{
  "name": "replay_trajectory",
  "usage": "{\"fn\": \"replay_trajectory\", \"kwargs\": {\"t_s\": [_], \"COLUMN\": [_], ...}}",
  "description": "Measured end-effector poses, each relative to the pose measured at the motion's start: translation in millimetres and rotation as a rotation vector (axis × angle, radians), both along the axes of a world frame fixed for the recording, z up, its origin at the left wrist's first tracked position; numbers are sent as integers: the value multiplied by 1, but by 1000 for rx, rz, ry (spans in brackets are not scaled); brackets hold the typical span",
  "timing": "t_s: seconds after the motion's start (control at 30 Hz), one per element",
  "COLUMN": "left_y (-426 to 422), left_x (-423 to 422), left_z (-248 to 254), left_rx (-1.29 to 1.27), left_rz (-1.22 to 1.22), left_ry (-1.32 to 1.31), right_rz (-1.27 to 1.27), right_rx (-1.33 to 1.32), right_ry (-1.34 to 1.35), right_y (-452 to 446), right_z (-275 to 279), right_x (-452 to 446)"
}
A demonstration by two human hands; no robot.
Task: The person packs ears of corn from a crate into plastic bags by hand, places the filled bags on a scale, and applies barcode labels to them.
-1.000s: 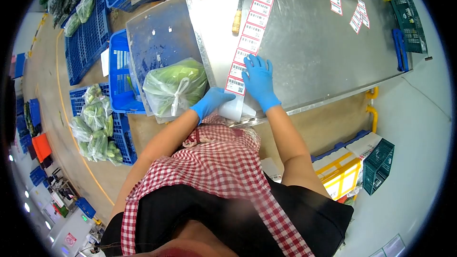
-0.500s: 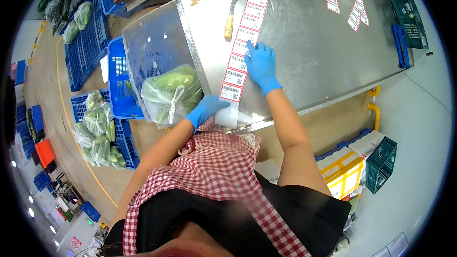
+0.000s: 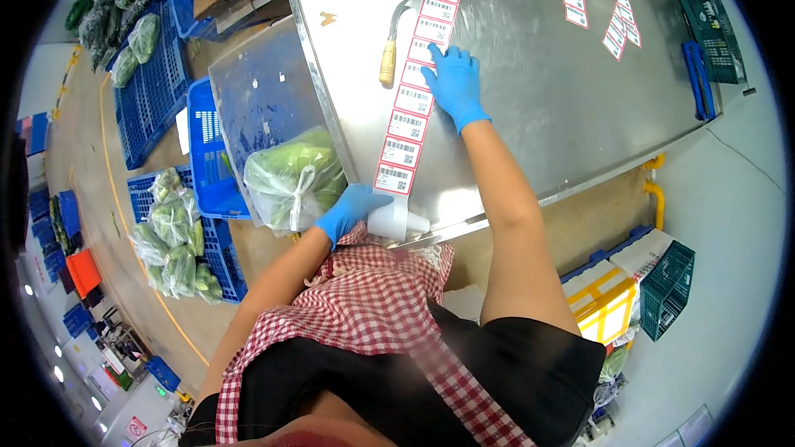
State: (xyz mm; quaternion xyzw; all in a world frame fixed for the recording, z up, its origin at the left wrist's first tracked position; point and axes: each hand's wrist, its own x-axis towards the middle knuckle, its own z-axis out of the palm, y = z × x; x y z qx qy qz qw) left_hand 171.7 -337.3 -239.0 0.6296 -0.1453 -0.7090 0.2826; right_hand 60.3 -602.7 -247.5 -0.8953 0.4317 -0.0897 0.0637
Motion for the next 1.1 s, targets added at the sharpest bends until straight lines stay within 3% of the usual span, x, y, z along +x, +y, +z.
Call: {"fn": "replay_trajectory", "kwargs": {"t_s": [0.2, 1.1], "left_y": [2, 1], "left_x": [-2, 0], "left_z": [-3, -4], "left_rx": [51, 23], "left_rz": [94, 55], "left_ry": [74, 24], "right_rz": [-11, -39], "right_rx": [40, 50], "right_ry": [-28, -6], "right_y": [-28, -33], "right_z": [-8, -10], "right_x": [8, 11]}}
